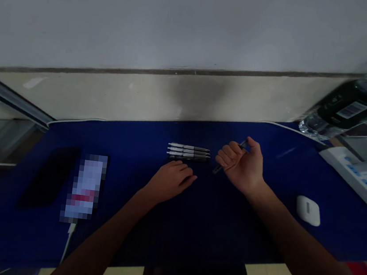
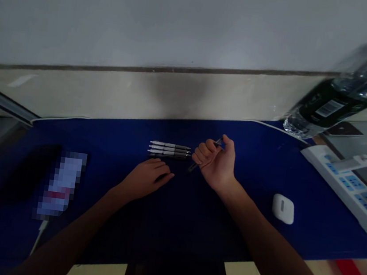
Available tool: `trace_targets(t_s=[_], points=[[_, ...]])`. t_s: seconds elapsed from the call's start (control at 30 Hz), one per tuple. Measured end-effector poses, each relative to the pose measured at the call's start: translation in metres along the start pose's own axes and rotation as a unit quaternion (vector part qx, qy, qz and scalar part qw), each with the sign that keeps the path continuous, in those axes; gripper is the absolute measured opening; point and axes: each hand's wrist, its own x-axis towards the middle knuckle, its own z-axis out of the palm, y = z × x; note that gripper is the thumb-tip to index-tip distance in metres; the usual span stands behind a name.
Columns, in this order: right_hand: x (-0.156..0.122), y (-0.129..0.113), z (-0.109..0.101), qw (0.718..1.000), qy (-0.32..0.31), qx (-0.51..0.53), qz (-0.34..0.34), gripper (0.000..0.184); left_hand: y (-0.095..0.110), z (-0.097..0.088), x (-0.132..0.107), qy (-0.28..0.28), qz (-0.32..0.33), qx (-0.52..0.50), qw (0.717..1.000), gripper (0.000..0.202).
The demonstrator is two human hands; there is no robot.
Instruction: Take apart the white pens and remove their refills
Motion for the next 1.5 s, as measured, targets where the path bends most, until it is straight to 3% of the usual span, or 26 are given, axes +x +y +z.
trace_targets(t_s=[1.5], points=[[0.0011, 0.0018, -0.0013, 1.0, 0.01, 0.016, 0.005, 0.04, 0.0, -0.0001, 0.0001, -0.018, -0.013, -0.017, 1.0, 0.029]])
